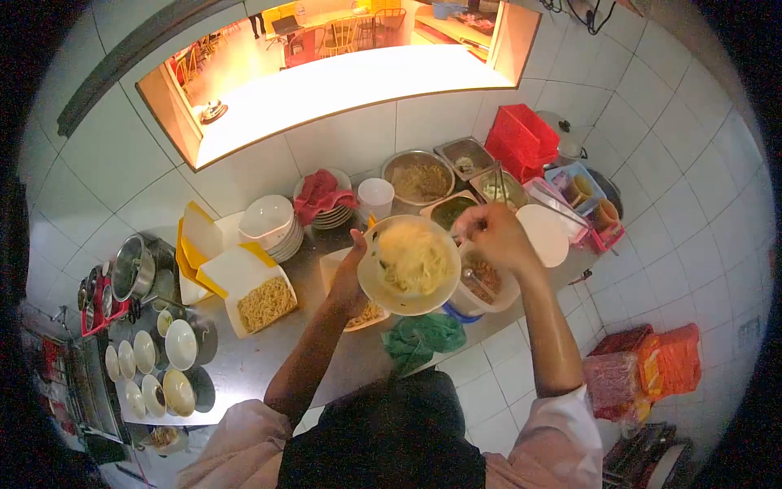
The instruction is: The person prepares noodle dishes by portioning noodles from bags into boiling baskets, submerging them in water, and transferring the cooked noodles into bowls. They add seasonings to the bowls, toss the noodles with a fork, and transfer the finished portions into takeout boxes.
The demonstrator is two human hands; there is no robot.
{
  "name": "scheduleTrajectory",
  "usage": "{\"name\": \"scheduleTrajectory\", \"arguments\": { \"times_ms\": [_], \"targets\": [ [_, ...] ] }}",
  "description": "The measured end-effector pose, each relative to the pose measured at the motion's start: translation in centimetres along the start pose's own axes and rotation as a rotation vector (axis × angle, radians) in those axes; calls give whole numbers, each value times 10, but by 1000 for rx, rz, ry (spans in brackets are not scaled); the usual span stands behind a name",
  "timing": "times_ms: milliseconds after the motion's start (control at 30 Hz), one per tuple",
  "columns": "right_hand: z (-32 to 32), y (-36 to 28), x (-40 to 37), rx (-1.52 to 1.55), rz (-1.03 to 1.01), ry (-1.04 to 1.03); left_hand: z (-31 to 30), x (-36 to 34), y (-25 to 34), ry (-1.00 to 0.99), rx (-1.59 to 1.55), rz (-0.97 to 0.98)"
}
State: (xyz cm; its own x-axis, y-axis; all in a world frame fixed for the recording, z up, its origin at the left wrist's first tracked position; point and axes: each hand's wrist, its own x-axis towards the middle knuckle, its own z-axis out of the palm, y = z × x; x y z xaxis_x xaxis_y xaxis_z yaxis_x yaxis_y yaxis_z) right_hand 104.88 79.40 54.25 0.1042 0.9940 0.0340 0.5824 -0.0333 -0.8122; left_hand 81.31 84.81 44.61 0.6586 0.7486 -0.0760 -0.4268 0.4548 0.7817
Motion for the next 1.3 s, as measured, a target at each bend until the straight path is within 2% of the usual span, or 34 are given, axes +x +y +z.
{"name": "scheduleTrajectory", "arguments": {
  "times_ms": [33,67,133,167,200,300,333,400,433,500,533,600,633,667,700,733,800,933,1000,1033,1100,1133,1200,1300],
  "targets": [
    [-4,2,-6,-386,-85,114,-1,6,-2,-22,-16,0],
    [-7,-12,-15,-386,-92,114,-1,10,-3,-20,-15,6],
    [-13,-37,-32,-933,-415,619,-1,15,-5,52,137,55],
    [-16,-45,-37,-936,-396,659,-2,18,-7,59,142,58],
    [-11,-39,-37,-928,-394,658,-2,20,-9,74,119,71],
    [20,-9,-22,-712,-413,400,6,20,-2,107,139,72],
    [25,3,-16,-708,-412,402,8,20,2,125,178,64],
    [32,18,-3,-206,-41,225,-1,30,-1,127,211,85],
    [29,23,0,-200,-42,220,-7,35,-3,128,243,103],
    [19,27,10,151,-88,220,-16,45,-2,103,252,138],
    [15,26,13,159,-82,222,-21,50,-1,72,253,175],
    [-3,1,15,-169,-397,484,-27,60,7,93,260,118],
    [-11,-12,17,-167,-385,486,-30,64,10,114,262,68],
    [-20,-26,19,-330,-489,545,-32,68,15,111,264,57],
    [-24,-37,18,-495,-593,600,-35,73,20,13,241,86],
    [-25,-44,16,-494,-586,603,-36,77,25,-84,217,117],
    [-25,-54,14,-745,-746,619,-36,84,31,-115,147,96],
    [-12,-29,28,-759,-624,694,-42,97,31,-108,185,130],
    [12,13,42,-782,-493,488,-47,105,23,-118,196,141],
    [24,33,46,-781,-491,493,-48,107,19,-130,202,173],
    [41,58,50,-205,-256,343,-45,105,19,-140,206,208],
    [36,65,51,-206,-258,338,-42,99,20,-77,259,173],
    [26,65,50,199,-182,328,-38,86,21,-4,310,135],
    [-1,24,41,204,-179,333,-32,71,25,75,263,48]
  ]
}}
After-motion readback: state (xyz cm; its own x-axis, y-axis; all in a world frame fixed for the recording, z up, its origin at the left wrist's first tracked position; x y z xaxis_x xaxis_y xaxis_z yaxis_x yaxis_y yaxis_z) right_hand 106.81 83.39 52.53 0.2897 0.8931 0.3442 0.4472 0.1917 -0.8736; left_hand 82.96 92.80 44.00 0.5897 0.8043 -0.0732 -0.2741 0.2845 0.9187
